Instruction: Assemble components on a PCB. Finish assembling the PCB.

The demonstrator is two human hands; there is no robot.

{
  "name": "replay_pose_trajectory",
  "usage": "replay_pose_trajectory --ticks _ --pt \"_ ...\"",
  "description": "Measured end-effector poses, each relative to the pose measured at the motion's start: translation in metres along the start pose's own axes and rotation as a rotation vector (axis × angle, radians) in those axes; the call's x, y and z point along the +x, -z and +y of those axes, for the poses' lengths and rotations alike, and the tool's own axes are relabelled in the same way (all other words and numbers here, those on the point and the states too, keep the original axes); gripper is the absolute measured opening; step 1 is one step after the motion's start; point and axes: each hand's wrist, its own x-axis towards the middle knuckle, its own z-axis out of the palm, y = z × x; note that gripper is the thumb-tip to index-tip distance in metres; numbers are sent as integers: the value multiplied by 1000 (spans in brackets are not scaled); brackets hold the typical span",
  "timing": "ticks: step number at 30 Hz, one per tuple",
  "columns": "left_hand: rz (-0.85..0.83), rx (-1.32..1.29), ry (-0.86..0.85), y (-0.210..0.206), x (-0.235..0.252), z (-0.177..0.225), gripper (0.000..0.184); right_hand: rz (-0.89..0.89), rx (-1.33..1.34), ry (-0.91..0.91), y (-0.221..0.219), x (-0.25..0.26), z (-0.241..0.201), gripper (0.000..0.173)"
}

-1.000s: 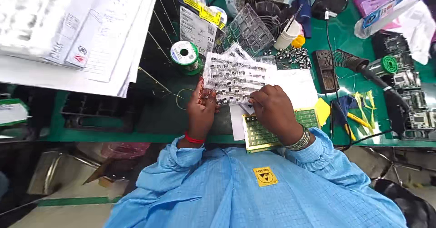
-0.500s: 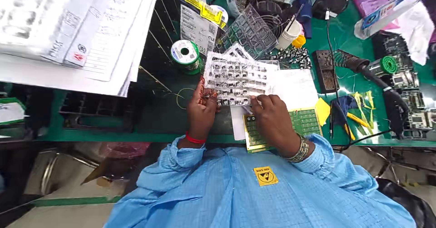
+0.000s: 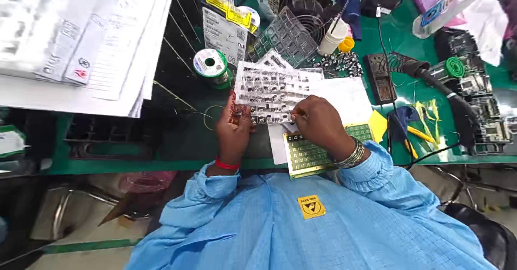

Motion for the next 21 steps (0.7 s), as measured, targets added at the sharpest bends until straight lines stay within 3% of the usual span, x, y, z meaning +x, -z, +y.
replay_pose_trajectory --ticks 8,14,21 --pt "3 -6 -7 0 0 -1 56 209 -171 293 -14 -4 9 7" --pt "-8 -8 1 0 0 0 58 181 -207 404 -11 -5 15 12" --pt "-15 -38 34 0 0 1 59 67 -413 623 -2 3 20 3"
